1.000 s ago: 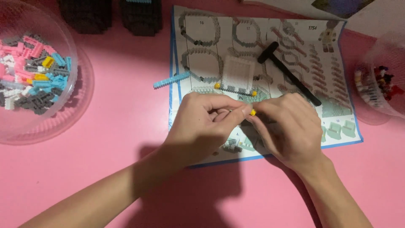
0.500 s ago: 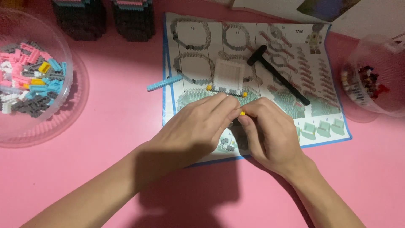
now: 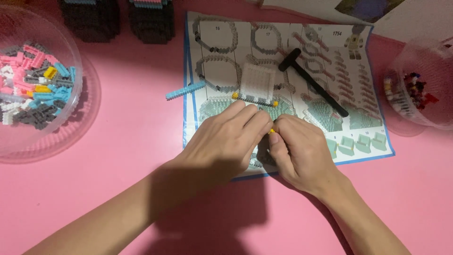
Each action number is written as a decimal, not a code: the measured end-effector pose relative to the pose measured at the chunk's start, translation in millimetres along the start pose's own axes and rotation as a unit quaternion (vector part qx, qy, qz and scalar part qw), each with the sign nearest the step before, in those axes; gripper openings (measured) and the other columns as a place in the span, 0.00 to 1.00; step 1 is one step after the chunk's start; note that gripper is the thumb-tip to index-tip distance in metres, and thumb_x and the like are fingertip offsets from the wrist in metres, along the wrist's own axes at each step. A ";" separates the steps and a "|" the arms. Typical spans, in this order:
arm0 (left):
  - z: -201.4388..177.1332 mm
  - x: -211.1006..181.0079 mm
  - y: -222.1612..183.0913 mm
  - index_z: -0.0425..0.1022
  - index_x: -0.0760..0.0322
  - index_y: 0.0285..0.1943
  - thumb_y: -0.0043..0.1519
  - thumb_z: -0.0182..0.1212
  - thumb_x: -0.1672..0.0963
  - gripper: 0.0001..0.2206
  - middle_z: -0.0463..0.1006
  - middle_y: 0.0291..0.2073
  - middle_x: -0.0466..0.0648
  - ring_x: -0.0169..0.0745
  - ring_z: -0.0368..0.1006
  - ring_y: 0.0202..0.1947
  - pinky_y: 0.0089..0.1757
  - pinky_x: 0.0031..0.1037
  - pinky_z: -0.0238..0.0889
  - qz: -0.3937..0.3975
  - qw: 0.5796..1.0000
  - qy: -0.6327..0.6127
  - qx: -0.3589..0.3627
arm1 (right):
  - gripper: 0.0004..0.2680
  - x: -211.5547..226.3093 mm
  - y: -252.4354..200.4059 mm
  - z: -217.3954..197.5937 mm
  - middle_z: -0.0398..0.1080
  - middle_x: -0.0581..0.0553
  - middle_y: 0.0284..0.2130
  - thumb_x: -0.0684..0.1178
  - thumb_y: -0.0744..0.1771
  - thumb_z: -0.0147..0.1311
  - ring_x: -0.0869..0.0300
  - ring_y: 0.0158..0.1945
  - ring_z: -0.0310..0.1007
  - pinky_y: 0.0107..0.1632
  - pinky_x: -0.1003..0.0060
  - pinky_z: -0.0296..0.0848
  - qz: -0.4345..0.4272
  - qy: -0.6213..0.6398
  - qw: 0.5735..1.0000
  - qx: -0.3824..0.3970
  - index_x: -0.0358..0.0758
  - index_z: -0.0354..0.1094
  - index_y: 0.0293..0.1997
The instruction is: Assembling a model using small nanoblocks by following printed instructions on a tabletop.
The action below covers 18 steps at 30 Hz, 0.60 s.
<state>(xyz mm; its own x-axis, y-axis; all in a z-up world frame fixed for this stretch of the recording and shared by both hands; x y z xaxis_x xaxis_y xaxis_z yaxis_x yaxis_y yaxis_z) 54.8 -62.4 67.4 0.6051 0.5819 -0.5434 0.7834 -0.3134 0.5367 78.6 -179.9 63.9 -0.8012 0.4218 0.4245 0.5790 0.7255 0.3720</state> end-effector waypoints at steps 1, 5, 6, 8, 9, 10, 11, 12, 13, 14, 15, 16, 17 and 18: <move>1.4 0.6 0.0 0.64 0.63 0.37 0.68 0.48 0.64 0.07 0.66 0.31 0.48 0.49 0.60 0.33 0.28 0.40 0.55 -0.001 1.000 -0.001 0.001 | 0.12 -0.6 -1.2 0.6 0.49 0.44 0.23 0.44 0.73 0.36 0.51 0.26 0.47 0.31 0.55 0.50 0.001 0.001 1.000 0.001 0.36 0.49 0.29; 3.0 1.8 -0.6 0.62 0.63 0.35 0.68 0.48 0.64 0.08 0.64 0.28 0.48 0.49 0.58 0.31 0.28 0.42 0.51 0.001 1.000 -0.017 0.003 | 0.12 -6.1 -3.5 3.3 0.50 0.45 0.22 0.45 0.73 0.38 0.51 0.24 0.48 0.31 0.54 0.50 0.036 0.008 0.999 0.009 0.37 0.50 0.29; 3.4 1.5 -0.8 0.61 0.62 0.34 0.68 0.47 0.65 0.09 0.63 0.28 0.48 0.48 0.56 0.30 0.27 0.43 0.50 0.002 1.000 -0.027 0.008 | 0.12 -7.5 -3.9 3.4 0.50 0.45 0.21 0.45 0.73 0.39 0.51 0.24 0.48 0.31 0.55 0.50 0.050 0.017 0.999 0.010 0.38 0.50 0.29; 4.4 1.5 -0.4 0.61 0.63 0.35 0.69 0.47 0.64 0.09 0.64 0.28 0.49 0.50 0.57 0.30 0.29 0.44 0.50 0.018 1.000 -0.022 -0.004 | 0.13 -7.8 -3.8 3.8 0.50 0.45 0.21 0.47 0.73 0.38 0.51 0.24 0.48 0.32 0.55 0.50 0.050 0.025 0.998 0.011 0.38 0.49 0.29; 3.4 0.2 -1.1 0.61 0.63 0.35 0.70 0.48 0.64 0.09 0.64 0.28 0.50 0.52 0.58 0.31 0.31 0.44 0.51 0.033 0.999 -0.015 -0.016 | 0.13 -7.4 -3.5 4.8 0.49 0.45 0.21 0.48 0.74 0.37 0.51 0.24 0.48 0.32 0.55 0.50 0.049 0.036 0.998 0.012 0.38 0.49 0.29; 3.6 -0.1 -1.6 0.61 0.63 0.35 0.70 0.48 0.64 0.09 0.64 0.28 0.50 0.52 0.58 0.31 0.31 0.44 0.51 0.031 0.999 -0.015 -0.015 | 0.13 -6.9 -3.3 4.9 0.49 0.45 0.21 0.48 0.74 0.37 0.51 0.24 0.48 0.32 0.55 0.50 0.050 0.037 0.998 0.013 0.38 0.49 0.29; 3.6 1.8 -1.8 0.60 0.63 0.34 0.69 0.47 0.64 0.10 0.63 0.28 0.49 0.50 0.56 0.30 0.30 0.43 0.50 0.018 0.999 -0.025 -0.015 | 0.14 -7.2 -2.8 5.0 0.50 0.46 0.21 0.49 0.74 0.37 0.52 0.24 0.48 0.32 0.56 0.51 0.053 0.036 0.998 0.013 0.38 0.49 0.29; 3.8 3.7 -1.9 0.60 0.62 0.34 0.68 0.47 0.65 0.10 0.62 0.27 0.48 0.48 0.54 0.29 0.29 0.42 0.48 0.005 0.999 -0.035 -0.014 | 0.15 -7.7 -2.3 4.9 0.51 0.46 0.21 0.50 0.74 0.36 0.53 0.24 0.49 0.32 0.57 0.51 0.057 0.035 0.998 0.012 0.39 0.49 0.28; 5.2 4.6 -2.5 0.60 0.62 0.34 0.68 0.47 0.65 0.10 0.62 0.27 0.48 0.48 0.54 0.29 0.29 0.42 0.48 0.005 0.999 -0.037 -0.015 | 0.15 -8.3 -2.3 5.2 0.51 0.46 0.21 0.50 0.74 0.36 0.53 0.24 0.49 0.32 0.57 0.51 0.058 0.035 0.998 0.013 0.39 0.49 0.28; 6.8 6.2 -2.9 0.60 0.62 0.33 0.68 0.47 0.65 0.10 0.62 0.27 0.48 0.48 0.55 0.29 0.29 0.42 0.49 0.000 0.999 -0.033 -0.015 | 0.14 -9.1 -2.3 5.5 0.51 0.47 0.21 0.49 0.74 0.37 0.53 0.24 0.49 0.32 0.57 0.51 0.059 0.038 0.997 0.015 0.39 0.50 0.29; 8.9 7.5 -3.7 0.60 0.62 0.33 0.68 0.48 0.64 0.10 0.62 0.27 0.48 0.48 0.55 0.29 0.29 0.42 0.49 -0.005 0.999 -0.030 -0.015 | 0.12 -9.9 -3.1 6.0 0.51 0.47 0.21 0.47 0.74 0.38 0.53 0.25 0.49 0.33 0.57 0.52 0.061 0.041 0.997 0.016 0.39 0.51 0.29; 3.4 4.4 -1.9 0.60 0.62 0.33 0.68 0.48 0.64 0.10 0.62 0.27 0.48 0.48 0.55 0.29 0.29 0.42 0.49 -0.006 0.999 -0.032 -0.014 | 0.12 -11.7 -1.5 5.6 0.51 0.47 0.21 0.47 0.74 0.38 0.53 0.25 0.49 0.33 0.57 0.52 0.063 0.041 0.997 0.017 0.39 0.51 0.29; -2.9 -3.4 -0.9 0.63 0.63 0.36 0.70 0.47 0.65 0.09 0.63 0.28 0.49 0.47 0.54 0.29 0.30 0.40 0.49 0.020 0.997 -0.072 -0.015 | 0.12 -12.0 -1.0 5.5 0.50 0.46 0.21 0.45 0.73 0.39 0.53 0.25 0.48 0.32 0.56 0.51 0.062 0.038 0.997 0.020 0.38 0.49 0.29; -9.8 -11.0 0.2 0.67 0.65 0.38 0.71 0.47 0.66 0.09 0.63 0.29 0.49 0.46 0.54 0.29 0.31 0.39 0.49 0.045 0.993 -0.112 -0.017 | 0.12 -12.0 -0.1 5.1 0.49 0.45 0.21 0.44 0.73 0.40 0.52 0.25 0.47 0.32 0.55 0.50 0.062 0.035 0.997 0.023 0.38 0.47 0.28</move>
<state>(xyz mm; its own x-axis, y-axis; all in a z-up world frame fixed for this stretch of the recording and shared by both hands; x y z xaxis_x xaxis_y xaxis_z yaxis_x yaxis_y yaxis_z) 46.9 -61.4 79.8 0.6921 0.3703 -0.6195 0.7215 -0.3290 0.6093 87.4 -182.2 54.5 -0.7108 0.4713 0.5221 0.6637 0.6952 0.2761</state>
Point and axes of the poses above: each hand's wrist, its own y-axis towards the middle knuckle, its own z-axis out of the palm, x = y × z, the point moved 8 cm from there along y, towards the middle knuckle
